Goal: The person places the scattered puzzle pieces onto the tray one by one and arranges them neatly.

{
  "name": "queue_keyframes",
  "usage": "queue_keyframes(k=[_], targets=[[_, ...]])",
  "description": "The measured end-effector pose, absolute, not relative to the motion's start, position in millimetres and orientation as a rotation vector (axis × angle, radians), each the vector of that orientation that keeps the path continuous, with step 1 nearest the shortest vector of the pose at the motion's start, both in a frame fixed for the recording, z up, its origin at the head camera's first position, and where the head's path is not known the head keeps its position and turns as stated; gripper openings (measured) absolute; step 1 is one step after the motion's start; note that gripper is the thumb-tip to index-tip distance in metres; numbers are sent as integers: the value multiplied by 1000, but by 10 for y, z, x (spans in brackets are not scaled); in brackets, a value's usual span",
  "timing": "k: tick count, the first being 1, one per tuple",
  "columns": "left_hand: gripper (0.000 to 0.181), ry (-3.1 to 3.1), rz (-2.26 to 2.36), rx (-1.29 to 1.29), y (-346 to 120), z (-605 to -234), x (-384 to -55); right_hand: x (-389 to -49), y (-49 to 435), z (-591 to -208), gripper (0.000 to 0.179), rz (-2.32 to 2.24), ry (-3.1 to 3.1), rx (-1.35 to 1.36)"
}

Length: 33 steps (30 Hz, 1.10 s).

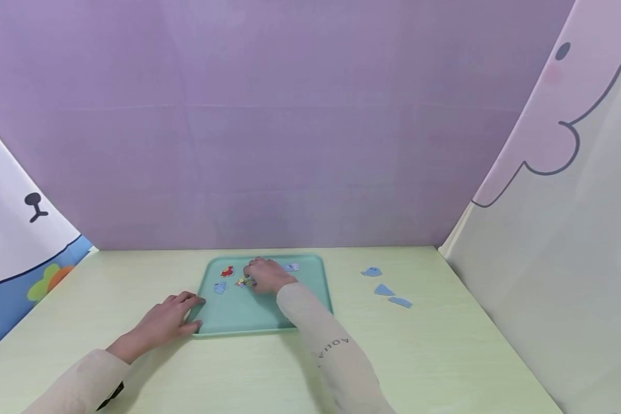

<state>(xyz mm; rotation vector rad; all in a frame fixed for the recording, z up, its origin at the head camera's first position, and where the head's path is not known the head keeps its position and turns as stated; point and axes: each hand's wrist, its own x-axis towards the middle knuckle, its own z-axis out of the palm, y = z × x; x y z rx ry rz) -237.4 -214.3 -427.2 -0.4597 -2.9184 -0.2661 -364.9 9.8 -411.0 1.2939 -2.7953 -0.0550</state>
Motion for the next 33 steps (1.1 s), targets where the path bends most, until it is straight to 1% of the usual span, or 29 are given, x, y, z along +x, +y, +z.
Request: queue_keyframes(k=[6, 11, 20, 33], targets=[[45, -2909, -266, -463, -2133, -4268, -2368, -3650, 184, -4081, 32, -52, -2809, 1283], [45, -2907, -273, -466, -2132, -4256, -2361, -3655, 315, -4060, 27, -20, -2803, 1275], [46, -2927, -273, -451, -2138, -4255, -2363, -3676, 596, -4065, 26, -11, -2840, 1211], [46, -2930, -279, -460, -2139, -4260, -2365, -3682, 1083, -4041, 25, 116, -2852, 1100]])
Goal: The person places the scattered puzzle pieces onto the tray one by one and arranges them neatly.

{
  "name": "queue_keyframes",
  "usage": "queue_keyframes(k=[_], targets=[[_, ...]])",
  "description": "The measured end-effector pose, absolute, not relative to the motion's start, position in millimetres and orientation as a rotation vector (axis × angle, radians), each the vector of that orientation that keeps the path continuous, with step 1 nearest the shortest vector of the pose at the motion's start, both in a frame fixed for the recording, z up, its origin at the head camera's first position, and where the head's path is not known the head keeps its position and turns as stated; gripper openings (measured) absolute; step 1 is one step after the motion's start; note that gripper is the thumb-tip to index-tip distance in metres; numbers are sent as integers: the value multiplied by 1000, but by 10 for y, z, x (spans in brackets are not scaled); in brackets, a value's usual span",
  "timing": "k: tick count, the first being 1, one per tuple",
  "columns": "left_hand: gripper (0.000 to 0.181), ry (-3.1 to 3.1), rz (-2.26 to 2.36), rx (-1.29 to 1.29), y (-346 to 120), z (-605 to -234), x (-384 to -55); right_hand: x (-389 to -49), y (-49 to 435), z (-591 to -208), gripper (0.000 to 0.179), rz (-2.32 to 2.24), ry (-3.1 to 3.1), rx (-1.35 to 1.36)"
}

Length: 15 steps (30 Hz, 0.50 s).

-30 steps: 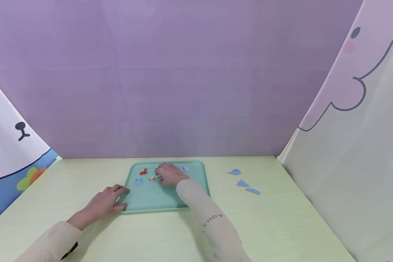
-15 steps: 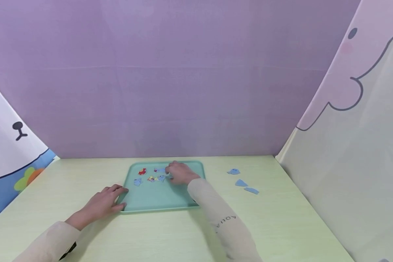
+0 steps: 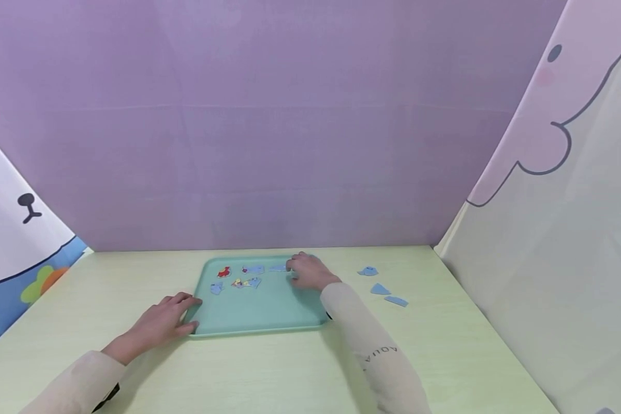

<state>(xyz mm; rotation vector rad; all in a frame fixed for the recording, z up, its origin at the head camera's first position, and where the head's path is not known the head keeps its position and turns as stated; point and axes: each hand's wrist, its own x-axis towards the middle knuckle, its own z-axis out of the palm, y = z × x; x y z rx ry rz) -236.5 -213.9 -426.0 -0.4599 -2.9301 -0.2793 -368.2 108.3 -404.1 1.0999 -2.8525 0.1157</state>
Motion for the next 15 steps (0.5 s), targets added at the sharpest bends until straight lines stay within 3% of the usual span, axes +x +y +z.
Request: queue_keyframes(k=[15], targets=[[47, -2938, -286, -459, -2152, -4278, -2374, -3677, 1617, -4041, 25, 235, -2889, 910]])
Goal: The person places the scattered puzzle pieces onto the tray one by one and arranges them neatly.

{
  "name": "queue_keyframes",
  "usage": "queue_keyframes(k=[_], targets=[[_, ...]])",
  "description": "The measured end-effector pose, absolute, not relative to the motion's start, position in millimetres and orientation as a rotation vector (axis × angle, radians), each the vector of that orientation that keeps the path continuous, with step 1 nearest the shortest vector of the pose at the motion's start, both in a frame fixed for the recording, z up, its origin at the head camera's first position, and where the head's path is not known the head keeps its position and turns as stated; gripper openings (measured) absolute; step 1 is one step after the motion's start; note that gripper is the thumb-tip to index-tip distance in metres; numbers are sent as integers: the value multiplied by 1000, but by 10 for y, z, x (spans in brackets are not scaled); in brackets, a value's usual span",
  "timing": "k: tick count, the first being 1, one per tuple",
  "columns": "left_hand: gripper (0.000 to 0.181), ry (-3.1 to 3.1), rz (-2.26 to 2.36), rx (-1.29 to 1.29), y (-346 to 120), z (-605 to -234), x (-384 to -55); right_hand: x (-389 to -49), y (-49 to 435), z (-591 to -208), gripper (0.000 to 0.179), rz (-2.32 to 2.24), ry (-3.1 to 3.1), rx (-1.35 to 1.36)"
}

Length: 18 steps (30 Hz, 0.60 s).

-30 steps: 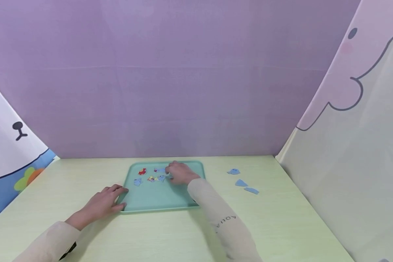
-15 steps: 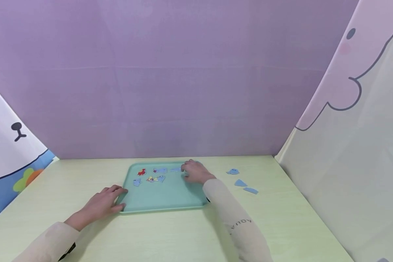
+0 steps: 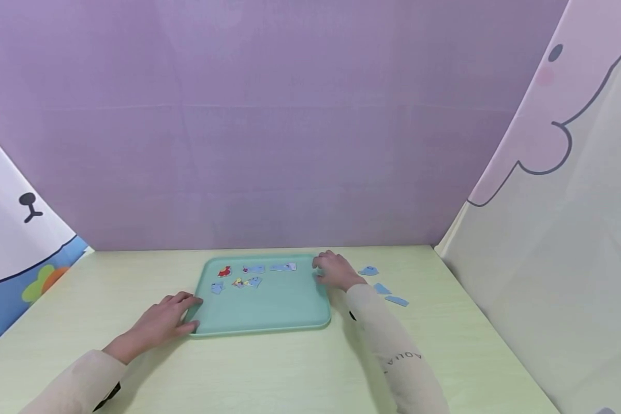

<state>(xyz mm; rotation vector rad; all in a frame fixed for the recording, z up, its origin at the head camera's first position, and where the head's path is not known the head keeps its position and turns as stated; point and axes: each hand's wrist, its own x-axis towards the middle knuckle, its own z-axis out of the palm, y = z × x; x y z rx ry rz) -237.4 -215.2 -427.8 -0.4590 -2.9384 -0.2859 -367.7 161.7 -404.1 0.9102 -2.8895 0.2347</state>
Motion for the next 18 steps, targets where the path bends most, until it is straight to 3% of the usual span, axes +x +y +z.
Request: queue_keyframes(k=[18], targets=[[47, -2935, -280, -449, -2149, -4290, -2383, -3673, 2272, -4066, 26, 363, -2912, 735]])
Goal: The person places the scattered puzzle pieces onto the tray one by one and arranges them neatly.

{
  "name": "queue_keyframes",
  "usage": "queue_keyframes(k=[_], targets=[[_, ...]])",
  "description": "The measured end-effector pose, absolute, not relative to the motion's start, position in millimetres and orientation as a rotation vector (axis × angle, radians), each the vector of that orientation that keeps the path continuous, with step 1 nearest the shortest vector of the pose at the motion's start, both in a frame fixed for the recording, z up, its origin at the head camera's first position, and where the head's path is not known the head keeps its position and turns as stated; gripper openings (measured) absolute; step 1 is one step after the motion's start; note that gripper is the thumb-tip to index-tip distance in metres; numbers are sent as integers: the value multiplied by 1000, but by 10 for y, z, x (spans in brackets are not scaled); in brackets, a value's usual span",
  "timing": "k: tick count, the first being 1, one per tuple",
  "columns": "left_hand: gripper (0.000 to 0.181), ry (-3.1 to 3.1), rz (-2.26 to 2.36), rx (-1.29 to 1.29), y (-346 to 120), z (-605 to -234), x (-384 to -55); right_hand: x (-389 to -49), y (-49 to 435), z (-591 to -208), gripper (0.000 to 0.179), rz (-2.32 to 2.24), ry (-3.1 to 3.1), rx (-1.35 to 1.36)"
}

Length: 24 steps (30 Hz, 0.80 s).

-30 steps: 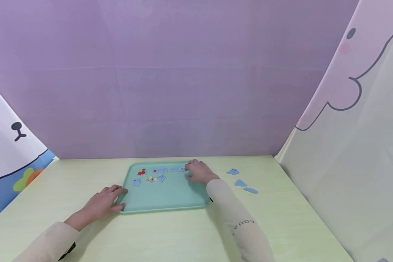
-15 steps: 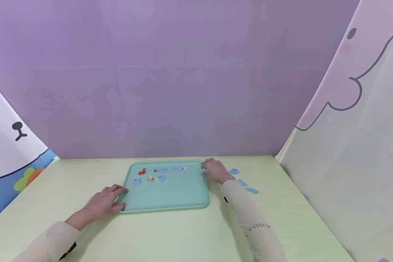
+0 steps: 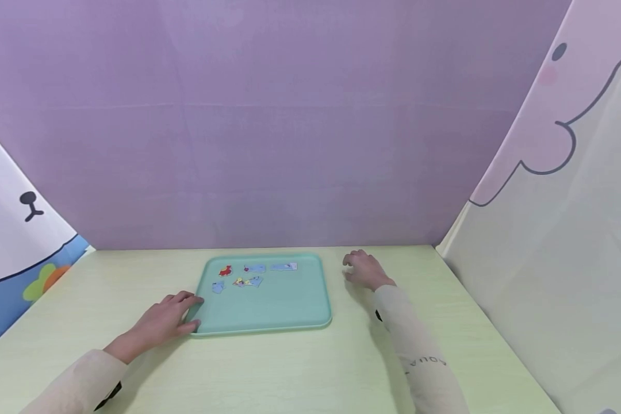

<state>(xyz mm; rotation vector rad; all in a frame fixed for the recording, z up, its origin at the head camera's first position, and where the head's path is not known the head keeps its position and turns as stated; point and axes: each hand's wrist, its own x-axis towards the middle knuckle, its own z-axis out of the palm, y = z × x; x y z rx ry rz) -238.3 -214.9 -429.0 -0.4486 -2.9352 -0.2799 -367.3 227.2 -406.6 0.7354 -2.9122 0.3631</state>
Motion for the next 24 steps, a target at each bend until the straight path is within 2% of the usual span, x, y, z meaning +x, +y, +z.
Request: queue_keyframes(k=[13, 24], targets=[[45, -2900, -275, -473, -2156, -4297, -2381, -3718, 2590, -4191, 25, 429, -2881, 646], [45, -2893, -276, -480, -2158, -4295, -2369, -3707, 2769, -4257, 34, 485, -2921, 533]])
